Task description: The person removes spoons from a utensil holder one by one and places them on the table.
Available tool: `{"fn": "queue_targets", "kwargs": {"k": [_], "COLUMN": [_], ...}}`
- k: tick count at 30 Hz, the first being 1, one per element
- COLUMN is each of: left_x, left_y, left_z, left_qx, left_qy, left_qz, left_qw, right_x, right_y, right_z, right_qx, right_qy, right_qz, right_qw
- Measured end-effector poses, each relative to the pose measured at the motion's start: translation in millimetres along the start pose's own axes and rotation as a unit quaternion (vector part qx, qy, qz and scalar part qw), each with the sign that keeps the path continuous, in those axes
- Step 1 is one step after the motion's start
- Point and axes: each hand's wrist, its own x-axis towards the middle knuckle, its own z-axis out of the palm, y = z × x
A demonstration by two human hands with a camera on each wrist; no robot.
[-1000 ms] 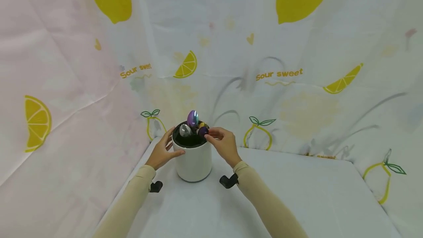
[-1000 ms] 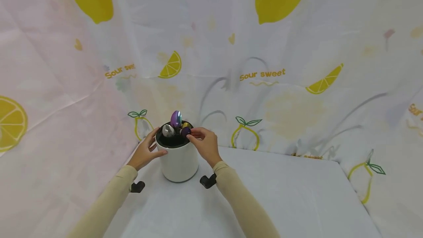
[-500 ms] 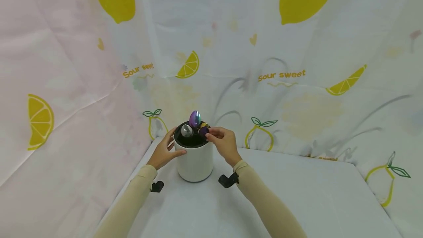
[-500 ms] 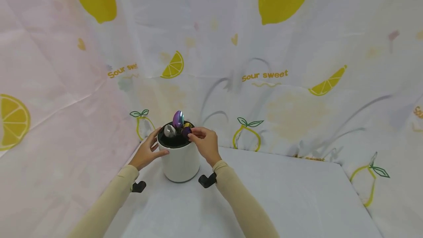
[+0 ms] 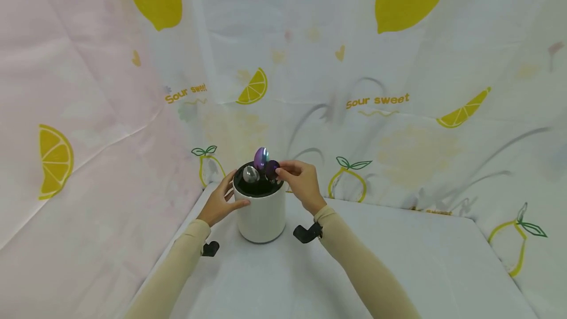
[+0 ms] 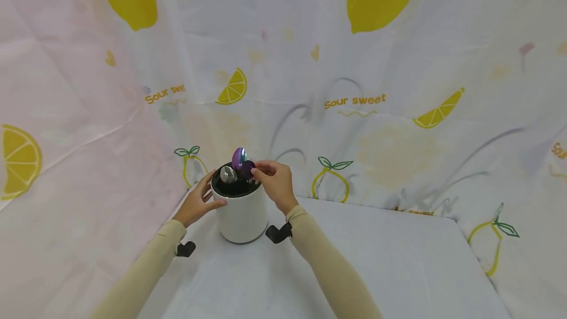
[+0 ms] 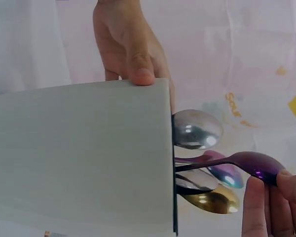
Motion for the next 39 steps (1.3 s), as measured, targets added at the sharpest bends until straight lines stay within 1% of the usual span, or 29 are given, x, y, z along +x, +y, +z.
{"fn": "queue_targets", "kwargs": {"k": [4, 5, 11, 12, 16, 18, 21, 25, 28, 32, 39], "left_x": [0.7, 0.8, -2.1, -2.8, -4.7, -6.1, -10.1, -14.3, -14.4, -14.0, -13.7], "left_y": [0.6, 0.6, -2.0, -2.9, -3.5, 1.0, 16.7, 34.8, 36.7, 36.9, 38.1], "left_z": [0.6, 0.6, 2.1, 2.4, 2.4, 2.1, 0.8, -1.4, -2.2, -3.2, -4.3], "left_qx": [0.004, 0.004, -0.005, -0.005, 0.002, 0.002, 0.002, 0.006, 0.008, 0.007, 0.009], "left_qy": [-0.001, -0.001, -0.002, -0.002, -0.003, -0.004, -0.009, -0.016, -0.019, -0.018, -0.017], "left_qz": [0.001, 0.003, 0.006, 0.004, -0.007, -0.014, -0.017, -0.014, -0.011, -0.006, -0.005], "left_qw": [1.0000, 1.0000, 1.0000, 1.0000, 1.0000, 0.9999, 0.9998, 0.9997, 0.9997, 0.9998, 0.9998], "right_x": [3.9, 3.5, 9.7, 12.1, 16.1, 17.5, 18.8, 19.5, 19.8, 19.6, 18.9], "right_y": [-14.6, -22.0, -45.4, -46.6, -68.1, -79.4, -95.1, -110.7, -116.6, -117.3, -103.1], "right_z": [-3.9, -5.3, -21.6, -24.7, -34.4, -38.8, -45.8, -57.4, -68.0, -81.8, -100.9], "right_qx": [0.015, 0.019, 0.043, 0.046, 0.070, 0.088, 0.109, 0.109, 0.103, 0.100, 0.105], "right_qy": [-0.001, -0.004, -0.008, -0.006, -0.001, 0.001, 0.003, 0.012, 0.022, 0.037, 0.057], "right_qz": [-0.008, -0.009, -0.034, -0.039, -0.052, -0.057, -0.063, -0.068, -0.072, -0.070, -0.061], "right_qw": [1.000, 1.000, 0.998, 0.998, 0.996, 0.994, 0.992, 0.992, 0.992, 0.992, 0.991]}}
